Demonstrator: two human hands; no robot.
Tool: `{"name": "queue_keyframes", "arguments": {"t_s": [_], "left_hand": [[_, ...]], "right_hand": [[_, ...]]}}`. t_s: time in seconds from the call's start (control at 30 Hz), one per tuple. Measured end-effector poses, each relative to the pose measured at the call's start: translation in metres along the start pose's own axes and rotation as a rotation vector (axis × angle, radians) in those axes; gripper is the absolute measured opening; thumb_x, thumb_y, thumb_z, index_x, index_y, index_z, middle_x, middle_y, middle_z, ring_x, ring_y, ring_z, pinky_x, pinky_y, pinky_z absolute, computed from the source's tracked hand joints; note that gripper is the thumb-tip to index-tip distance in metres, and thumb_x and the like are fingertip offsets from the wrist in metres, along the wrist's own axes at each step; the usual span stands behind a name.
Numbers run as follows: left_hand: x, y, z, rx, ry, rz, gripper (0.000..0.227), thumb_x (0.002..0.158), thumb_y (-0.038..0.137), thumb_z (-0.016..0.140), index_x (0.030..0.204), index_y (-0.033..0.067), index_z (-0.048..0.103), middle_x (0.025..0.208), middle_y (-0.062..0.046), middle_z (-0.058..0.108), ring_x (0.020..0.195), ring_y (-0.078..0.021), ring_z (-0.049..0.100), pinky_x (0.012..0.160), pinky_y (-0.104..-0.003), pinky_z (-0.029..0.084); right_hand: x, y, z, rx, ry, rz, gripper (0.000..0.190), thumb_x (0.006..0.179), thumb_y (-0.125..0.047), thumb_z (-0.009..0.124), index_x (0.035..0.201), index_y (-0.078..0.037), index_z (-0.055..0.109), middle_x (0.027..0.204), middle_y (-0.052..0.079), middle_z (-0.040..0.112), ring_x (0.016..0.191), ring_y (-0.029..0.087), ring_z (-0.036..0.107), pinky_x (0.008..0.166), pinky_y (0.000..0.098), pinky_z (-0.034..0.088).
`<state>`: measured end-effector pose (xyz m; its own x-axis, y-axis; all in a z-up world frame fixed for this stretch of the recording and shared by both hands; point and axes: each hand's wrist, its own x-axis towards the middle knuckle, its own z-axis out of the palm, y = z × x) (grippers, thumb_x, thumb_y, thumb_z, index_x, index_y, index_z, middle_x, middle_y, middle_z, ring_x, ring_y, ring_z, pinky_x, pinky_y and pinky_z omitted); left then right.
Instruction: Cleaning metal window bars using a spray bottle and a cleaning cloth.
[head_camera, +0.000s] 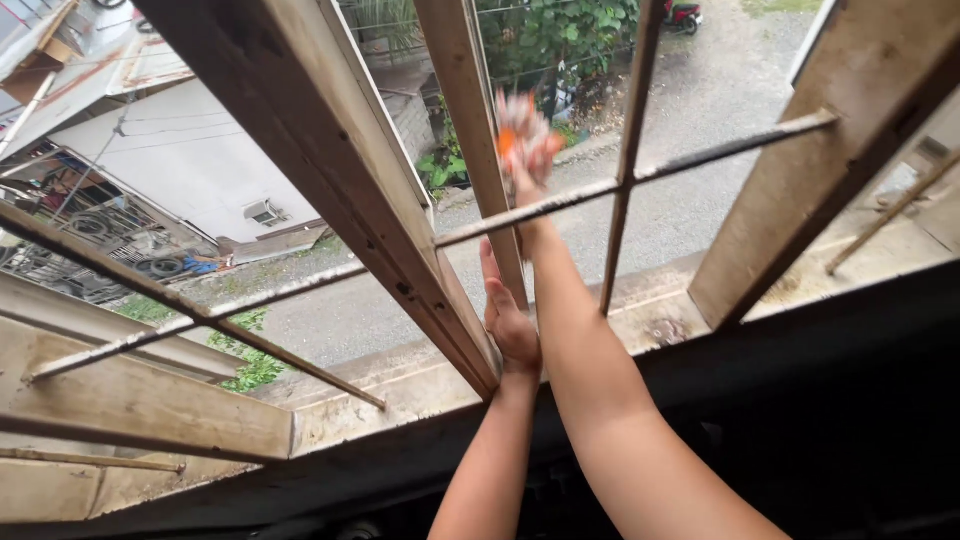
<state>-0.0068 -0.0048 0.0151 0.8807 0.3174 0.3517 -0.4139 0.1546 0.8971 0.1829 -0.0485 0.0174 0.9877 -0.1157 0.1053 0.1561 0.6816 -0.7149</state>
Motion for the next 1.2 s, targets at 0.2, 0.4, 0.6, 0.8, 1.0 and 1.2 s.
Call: {"name": "queue_keyframes", "arguments": {"t_s": [0.2, 0.4, 0.6, 0.8, 1.0, 1.2], "left_hand": [[-0.011, 0.008, 0.004, -0.172, -0.027, 0.065, 0.052, 0.114, 0.031, 0.028, 0.159, 0.006, 0.037, 0.167, -0.01, 0.032, 0.151, -0.0233, 0.034, 0.127, -0.037, 0.025], [-0.022, -0.005, -0.008, -0.246, -0.017, 0.046, 0.051, 0.113, 0.032, 0.035, 0.159, 0.0107, 0.038, 0.168, -0.003, 0.031, 0.151, -0.0168, 0.033, 0.125, -0.035, 0.027], [-0.082, 0.025, -0.018, -0.275, 0.049, -0.002, 0.059, 0.115, 0.037, 0.018, 0.162, 0.0021, 0.023, 0.17, -0.018, 0.012, 0.156, -0.0309, 0.009, 0.13, -0.047, 0.008], [-0.131, 0.043, -0.045, 0.085, -0.057, 0.444, 0.059, 0.111, 0.03, 0.036, 0.155, -0.0087, 0.032, 0.165, -0.026, 0.024, 0.155, -0.0372, 0.02, 0.128, -0.047, 0.015], [-0.142, 0.064, -0.084, 0.172, -0.05, 0.69, 0.025, 0.098, 0.001, 0.058, 0.119, -0.0039, 0.07, 0.128, -0.025, 0.061, 0.125, -0.0438, 0.059, 0.107, -0.051, 0.047], [-0.084, 0.07, -0.142, 0.213, 0.238, 0.495, 0.027, 0.105, 0.003, 0.05, 0.129, -0.0043, 0.059, 0.119, -0.019, 0.063, 0.115, -0.0306, 0.063, 0.104, -0.043, 0.049]], "right_hand": [[-0.084, 0.043, -0.05, -0.417, 0.233, -0.272, 0.047, 0.104, -0.032, 0.056, 0.134, 0.004, 0.052, 0.144, 0.032, 0.031, 0.138, 0.037, 0.007, 0.115, 0.0466, 0.003], [-0.162, 0.017, -0.032, -0.453, 0.072, -0.134, 0.043, 0.103, -0.046, 0.051, 0.101, -0.004, 0.057, 0.097, 0.024, 0.044, 0.088, 0.032, 0.033, 0.072, 0.0414, 0.025], [-0.17, 0.0, 0.015, -0.472, -0.116, 0.06, 0.062, 0.103, -0.06, 0.047, 0.067, -0.011, 0.061, 0.05, 0.016, 0.058, 0.038, 0.027, 0.059, 0.029, 0.0367, 0.048], [-0.136, 0.035, -0.048, -1.297, -0.164, -0.87, 0.052, 0.104, -0.025, 0.052, 0.149, 0.0, 0.046, 0.148, 0.029, 0.041, 0.144, 0.047, 0.034, 0.124, 0.0551, 0.021], [-0.19, 0.005, -0.033, -1.971, -0.183, -0.943, 0.028, 0.091, -0.021, 0.047, 0.092, -0.01, 0.073, 0.078, 0.009, 0.071, 0.089, 0.033, 0.067, 0.085, 0.0478, 0.042], [-0.247, -0.009, -0.024, -1.486, -0.199, -1.167, 0.019, 0.105, -0.011, 0.052, 0.104, -0.001, 0.069, 0.085, 0.015, 0.062, 0.089, 0.04, 0.064, 0.082, 0.0476, 0.051]]}}
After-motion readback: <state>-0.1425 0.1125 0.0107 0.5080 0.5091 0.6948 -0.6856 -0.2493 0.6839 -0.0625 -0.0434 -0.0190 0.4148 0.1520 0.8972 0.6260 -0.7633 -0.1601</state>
